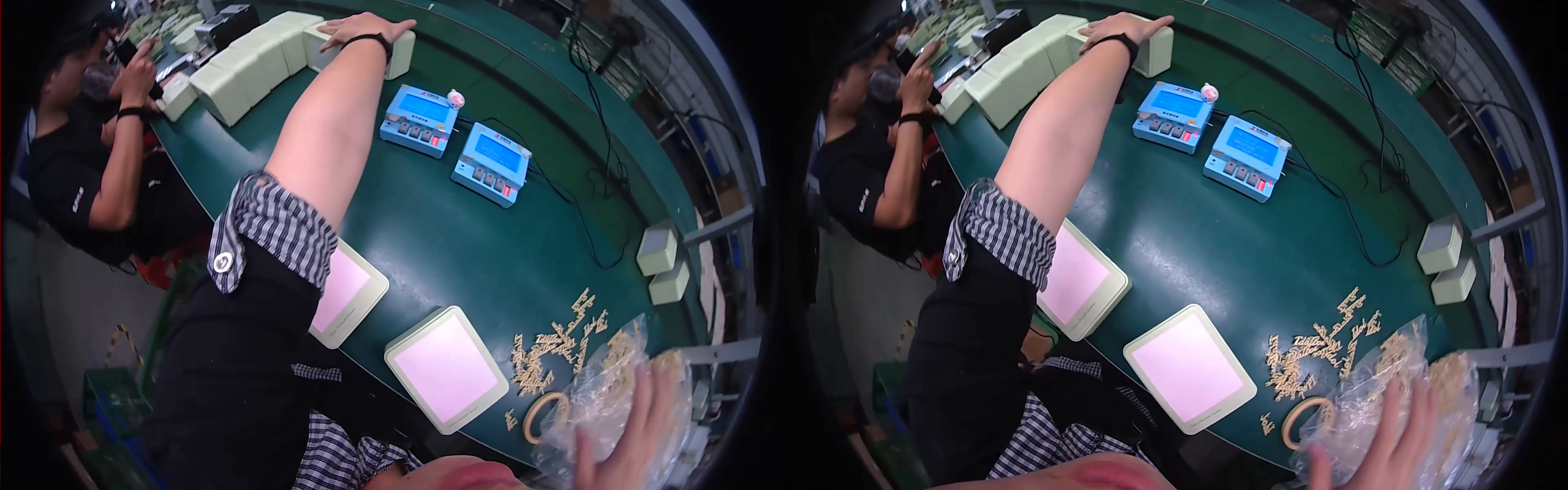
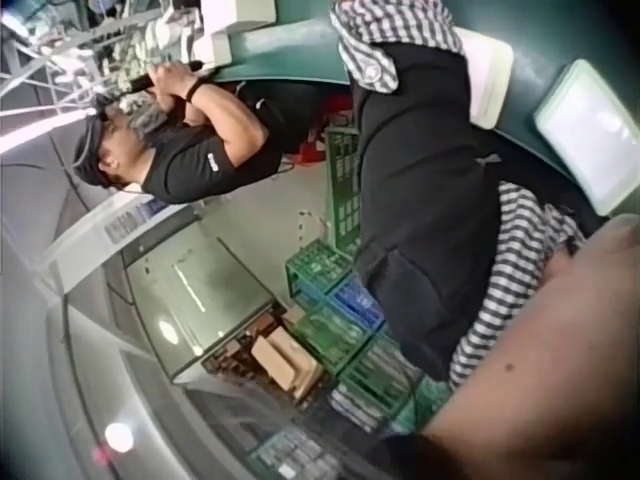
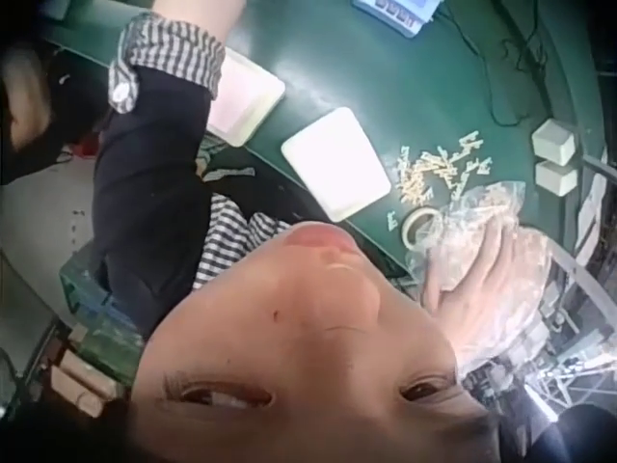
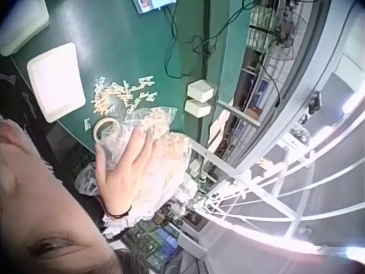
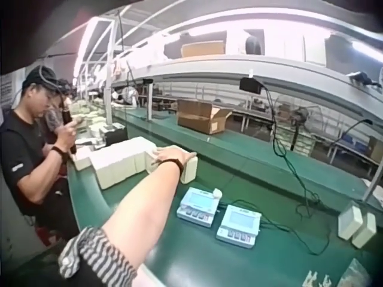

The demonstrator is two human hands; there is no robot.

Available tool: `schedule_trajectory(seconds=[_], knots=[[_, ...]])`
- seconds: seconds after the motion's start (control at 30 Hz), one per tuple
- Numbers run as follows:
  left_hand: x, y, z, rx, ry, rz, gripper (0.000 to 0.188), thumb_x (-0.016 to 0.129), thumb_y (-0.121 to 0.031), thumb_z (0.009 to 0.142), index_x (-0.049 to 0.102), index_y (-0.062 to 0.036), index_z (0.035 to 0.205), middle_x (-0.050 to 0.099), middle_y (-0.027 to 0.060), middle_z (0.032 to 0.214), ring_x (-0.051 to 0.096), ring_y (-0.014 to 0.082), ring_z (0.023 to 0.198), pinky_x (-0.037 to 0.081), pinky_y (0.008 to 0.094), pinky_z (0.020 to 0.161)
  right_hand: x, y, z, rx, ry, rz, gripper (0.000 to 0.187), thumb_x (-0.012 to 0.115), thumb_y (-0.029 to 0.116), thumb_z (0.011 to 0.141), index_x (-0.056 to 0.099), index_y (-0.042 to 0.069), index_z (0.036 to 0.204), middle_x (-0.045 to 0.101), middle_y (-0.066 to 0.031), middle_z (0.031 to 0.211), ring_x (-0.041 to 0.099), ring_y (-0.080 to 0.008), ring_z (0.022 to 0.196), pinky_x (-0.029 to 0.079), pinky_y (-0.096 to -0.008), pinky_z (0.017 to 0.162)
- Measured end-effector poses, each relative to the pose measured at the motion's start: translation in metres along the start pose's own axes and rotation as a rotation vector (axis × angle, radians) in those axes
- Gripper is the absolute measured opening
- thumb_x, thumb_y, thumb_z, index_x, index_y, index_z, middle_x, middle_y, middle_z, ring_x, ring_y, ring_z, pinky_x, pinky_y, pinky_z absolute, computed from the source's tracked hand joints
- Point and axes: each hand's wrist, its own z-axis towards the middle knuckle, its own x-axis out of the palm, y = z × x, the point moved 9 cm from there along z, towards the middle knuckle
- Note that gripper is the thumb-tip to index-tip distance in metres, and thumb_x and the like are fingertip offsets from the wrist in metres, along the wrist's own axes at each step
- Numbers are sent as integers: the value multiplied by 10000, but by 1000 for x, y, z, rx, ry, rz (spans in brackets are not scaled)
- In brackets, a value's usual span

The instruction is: The person tests the screens of several light boxes by pressing them and then attaches decorative labels to the grilles of two speakers.

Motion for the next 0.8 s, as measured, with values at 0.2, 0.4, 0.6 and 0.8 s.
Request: schedule_trajectory(seconds=[0.2, 0.4, 0.6, 0.8], knots=[[1, 31, 36, 28, 313, 83, 977, 634, -748, 710, 495, -106, 1433, 428, 233, 1467, 326, 398, 1403, 339, 584, 1073, 22, -34, -21, 40, 24, 291, 757, 703, 214, 842, 357, 21, 1487, 378, -266, 1467, 362, -435, 1362, 295, -484, 1128], [17, 18, 23, 58, 302, 93, 977, 669, -731, 688, 510, -103, 1420, 432, 215, 1476, 344, 380, 1404, 331, 564, 1093, 32, -45, -32, 134, -25, 318, 751, 705, 145, 836, 354, 34, 1490, 404, -240, 1473, 366, -406, 1374, 287, -456, 1139], [-3, 30, 26, 65, 333, 140, 979, 704, -714, 667, 524, -100, 1407, 435, 198, 1486, 361, 362, 1405, 323, 544, 1113, 40, -52, -42, 249, 33, 370, 727, 698, 139, 849, 360, 21, 1481, 432, -214, 1468, 378, -383, 1377, 279, -445, 1145], [-44, 51, 0, 0, 99, 241, 1005, 766, -685, 619, 536, -82, 1390, 468, 207, 1462, 426, 341, 1374, 339, 511, 1119, 57, -69, -44, 260, 14, 443, 703, 688, 133, 861, 367, 16, 1475, 441, -205, 1468, 381, -375, 1380, 269, -434, 1153]])
